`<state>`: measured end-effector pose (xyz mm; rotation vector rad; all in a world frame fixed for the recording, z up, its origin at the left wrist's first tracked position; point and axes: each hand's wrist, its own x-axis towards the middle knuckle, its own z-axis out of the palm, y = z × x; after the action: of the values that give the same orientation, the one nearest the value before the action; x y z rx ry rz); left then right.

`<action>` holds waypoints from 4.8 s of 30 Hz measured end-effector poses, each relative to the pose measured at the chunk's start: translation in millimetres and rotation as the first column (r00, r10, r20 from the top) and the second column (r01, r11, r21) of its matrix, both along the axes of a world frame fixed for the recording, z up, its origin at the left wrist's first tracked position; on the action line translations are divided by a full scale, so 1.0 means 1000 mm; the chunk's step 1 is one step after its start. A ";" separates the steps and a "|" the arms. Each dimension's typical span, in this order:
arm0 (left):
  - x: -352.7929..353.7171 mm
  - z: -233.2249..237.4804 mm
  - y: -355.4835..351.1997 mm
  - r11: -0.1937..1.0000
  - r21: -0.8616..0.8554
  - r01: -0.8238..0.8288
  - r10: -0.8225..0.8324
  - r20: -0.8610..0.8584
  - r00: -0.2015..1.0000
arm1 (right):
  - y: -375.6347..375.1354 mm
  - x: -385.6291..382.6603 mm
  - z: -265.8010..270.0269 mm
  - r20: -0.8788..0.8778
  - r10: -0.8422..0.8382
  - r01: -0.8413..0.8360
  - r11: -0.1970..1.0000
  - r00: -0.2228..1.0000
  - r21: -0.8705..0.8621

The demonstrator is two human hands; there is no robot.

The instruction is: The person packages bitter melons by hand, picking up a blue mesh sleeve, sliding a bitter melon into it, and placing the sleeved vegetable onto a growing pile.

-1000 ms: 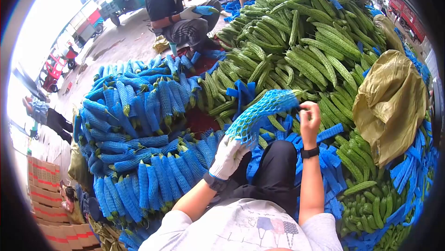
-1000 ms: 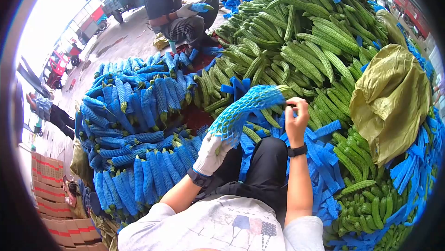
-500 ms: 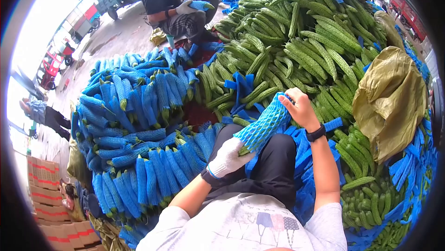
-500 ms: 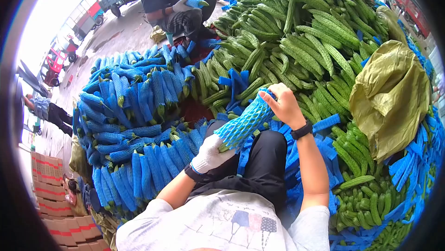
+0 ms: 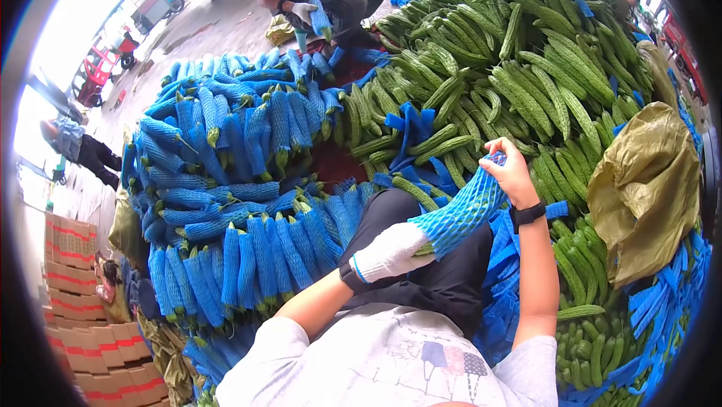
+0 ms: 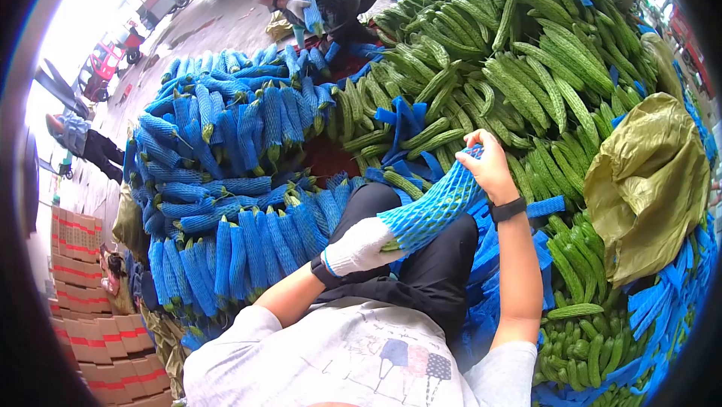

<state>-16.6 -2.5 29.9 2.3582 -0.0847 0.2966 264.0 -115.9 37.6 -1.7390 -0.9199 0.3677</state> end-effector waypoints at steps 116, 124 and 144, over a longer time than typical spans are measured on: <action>0.006 0.041 0.112 0.947 0.017 -0.319 0.320 -0.034 0.947 | -0.200 0.024 -0.238 0.719 -0.216 0.721 0.452 0.660 -0.526; 0.118 0.039 -0.023 0.988 -0.032 0.154 -0.150 0.084 0.985 | -0.146 -0.001 -0.110 -0.456 -0.487 0.583 0.807 0.745 0.092; 0.091 0.010 -0.013 0.258 -0.960 -0.106 0.328 -0.017 0.945 | -0.030 -0.119 -0.003 -0.304 0.137 -0.011 0.924 0.943 0.382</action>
<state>74.2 -15.5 40.3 1.0588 0.2868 0.5278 144.7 -145.8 34.7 -1.2461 -0.7575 0.4796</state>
